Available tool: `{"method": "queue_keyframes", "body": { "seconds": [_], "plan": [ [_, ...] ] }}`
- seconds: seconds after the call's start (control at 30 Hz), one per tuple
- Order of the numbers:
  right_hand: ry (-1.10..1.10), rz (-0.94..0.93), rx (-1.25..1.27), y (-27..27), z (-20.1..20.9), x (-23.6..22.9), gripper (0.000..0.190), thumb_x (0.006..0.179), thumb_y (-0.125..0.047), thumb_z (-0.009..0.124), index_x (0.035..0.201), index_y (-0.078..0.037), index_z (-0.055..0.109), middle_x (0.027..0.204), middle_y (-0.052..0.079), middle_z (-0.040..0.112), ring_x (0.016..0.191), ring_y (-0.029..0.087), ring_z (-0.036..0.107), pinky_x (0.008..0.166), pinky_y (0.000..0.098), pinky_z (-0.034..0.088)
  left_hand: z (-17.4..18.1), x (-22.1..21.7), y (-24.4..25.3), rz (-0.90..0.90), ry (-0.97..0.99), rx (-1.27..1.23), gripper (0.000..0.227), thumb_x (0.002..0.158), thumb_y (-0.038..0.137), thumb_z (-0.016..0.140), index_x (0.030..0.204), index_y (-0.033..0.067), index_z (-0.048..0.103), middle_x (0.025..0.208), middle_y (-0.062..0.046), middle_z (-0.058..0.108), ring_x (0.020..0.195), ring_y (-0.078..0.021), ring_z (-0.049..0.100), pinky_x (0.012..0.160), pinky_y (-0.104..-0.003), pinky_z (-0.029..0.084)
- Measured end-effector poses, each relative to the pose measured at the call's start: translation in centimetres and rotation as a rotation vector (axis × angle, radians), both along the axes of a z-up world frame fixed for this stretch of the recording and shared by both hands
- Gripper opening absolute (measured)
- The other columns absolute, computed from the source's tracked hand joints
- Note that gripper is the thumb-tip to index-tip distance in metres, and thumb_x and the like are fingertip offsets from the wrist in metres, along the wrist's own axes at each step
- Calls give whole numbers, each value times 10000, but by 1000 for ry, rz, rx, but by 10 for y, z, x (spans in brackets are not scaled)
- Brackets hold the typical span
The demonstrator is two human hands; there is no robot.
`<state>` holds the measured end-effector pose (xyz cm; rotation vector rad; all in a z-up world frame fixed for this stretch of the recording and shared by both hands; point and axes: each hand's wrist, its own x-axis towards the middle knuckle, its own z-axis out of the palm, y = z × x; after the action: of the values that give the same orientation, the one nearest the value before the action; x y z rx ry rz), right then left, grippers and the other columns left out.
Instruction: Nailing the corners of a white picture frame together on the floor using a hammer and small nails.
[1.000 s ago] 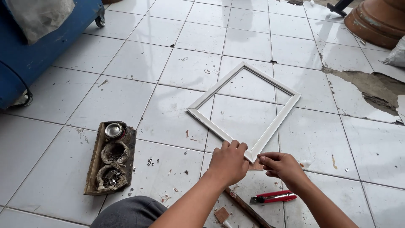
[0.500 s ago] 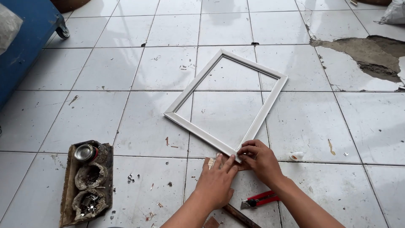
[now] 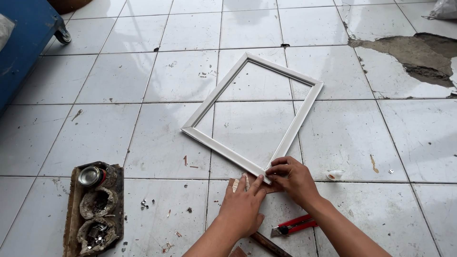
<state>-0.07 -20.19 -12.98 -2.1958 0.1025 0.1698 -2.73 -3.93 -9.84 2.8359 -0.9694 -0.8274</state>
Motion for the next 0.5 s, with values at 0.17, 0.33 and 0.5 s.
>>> {"method": "queue_keyframes", "body": {
  "seconds": [0.17, 0.33, 0.5],
  "plan": [
    [-2, -120, 1, 4, 13, -4, 180, 717, -198, 672, 894, -186, 704, 954, -44, 655, 826, 99, 617, 737, 230, 490, 16, 4, 0, 23, 61, 41, 523, 830, 337, 489, 1283, 155, 302, 1485, -15, 14, 1307, -380, 69, 1017, -550, 107],
    [152, -170, -79, 26, 55, -32, 92, 763, -245, 647, 776, -161, 611, 714, -70, 633, 599, 83, 495, 599, 232, 424, 19, 6, 4, 22, 84, 126, 523, 853, 389, 442, 1287, 127, 311, 1492, -1, -5, 1322, -362, 55, 991, -540, 187],
    [303, 391, -611, 61, 49, -75, 308, 682, -463, 539, 848, -206, 501, 752, -99, 661, 758, 197, 585, 623, 376, 431, 5, 18, 15, 94, -73, -35, 358, 708, 18, 497, 1041, 148, 518, 1318, -6, 340, 1146, -270, 342, 781, -439, 381]
  ]
}}
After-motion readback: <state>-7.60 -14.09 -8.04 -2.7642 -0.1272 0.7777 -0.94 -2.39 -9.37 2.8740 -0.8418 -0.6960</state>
